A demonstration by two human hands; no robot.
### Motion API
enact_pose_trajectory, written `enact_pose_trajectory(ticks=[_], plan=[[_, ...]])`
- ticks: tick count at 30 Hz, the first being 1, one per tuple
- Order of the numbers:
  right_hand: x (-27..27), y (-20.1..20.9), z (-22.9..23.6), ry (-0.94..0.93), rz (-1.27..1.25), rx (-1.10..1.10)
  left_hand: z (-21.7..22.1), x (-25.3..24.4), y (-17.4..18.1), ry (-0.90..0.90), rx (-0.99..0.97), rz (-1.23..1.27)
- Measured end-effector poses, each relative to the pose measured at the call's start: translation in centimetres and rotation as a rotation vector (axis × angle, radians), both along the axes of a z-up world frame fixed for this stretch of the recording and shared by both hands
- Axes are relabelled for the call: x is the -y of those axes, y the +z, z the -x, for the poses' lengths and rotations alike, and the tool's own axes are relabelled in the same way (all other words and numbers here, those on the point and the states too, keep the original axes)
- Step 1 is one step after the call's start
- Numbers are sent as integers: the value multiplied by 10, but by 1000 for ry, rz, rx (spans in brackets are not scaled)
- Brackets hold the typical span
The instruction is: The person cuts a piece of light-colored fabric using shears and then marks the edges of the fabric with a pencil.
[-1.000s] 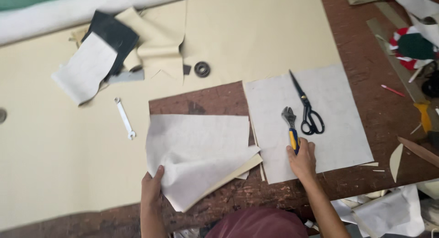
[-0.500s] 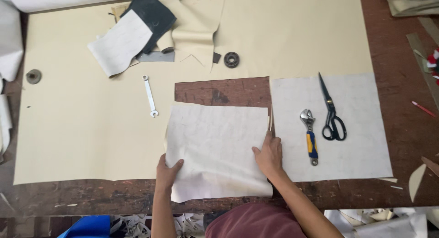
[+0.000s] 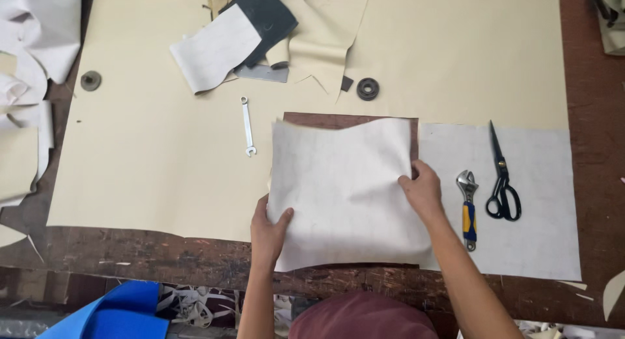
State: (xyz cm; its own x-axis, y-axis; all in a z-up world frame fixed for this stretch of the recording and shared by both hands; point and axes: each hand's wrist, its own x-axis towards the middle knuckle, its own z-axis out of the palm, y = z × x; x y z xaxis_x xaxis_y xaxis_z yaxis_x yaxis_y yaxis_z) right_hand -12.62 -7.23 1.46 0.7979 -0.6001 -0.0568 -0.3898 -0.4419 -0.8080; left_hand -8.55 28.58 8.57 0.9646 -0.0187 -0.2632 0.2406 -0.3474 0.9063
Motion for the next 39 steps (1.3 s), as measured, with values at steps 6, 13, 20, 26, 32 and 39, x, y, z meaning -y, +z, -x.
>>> enact_pose_trajectory(ticks=[6,13,20,26,32,39], plan=[[12,-18,-1,30,145,-405,3,-22,-52,-51,-346,-359],[-2,-31,63,-66,-55,-460,26,-44,-87,97,-181,-358],[2,-42,90,-122,-289,-248,29,-12,-86,-20,456,-876],[42,-19,88,-255,-417,47,77,133,-91,-745,646,-746],[90,-30,116,-538,-398,490,103,180,-87,-938,604,-672],[202,-19,200,-579,-230,158,100,181,-119,-941,447,-691]])
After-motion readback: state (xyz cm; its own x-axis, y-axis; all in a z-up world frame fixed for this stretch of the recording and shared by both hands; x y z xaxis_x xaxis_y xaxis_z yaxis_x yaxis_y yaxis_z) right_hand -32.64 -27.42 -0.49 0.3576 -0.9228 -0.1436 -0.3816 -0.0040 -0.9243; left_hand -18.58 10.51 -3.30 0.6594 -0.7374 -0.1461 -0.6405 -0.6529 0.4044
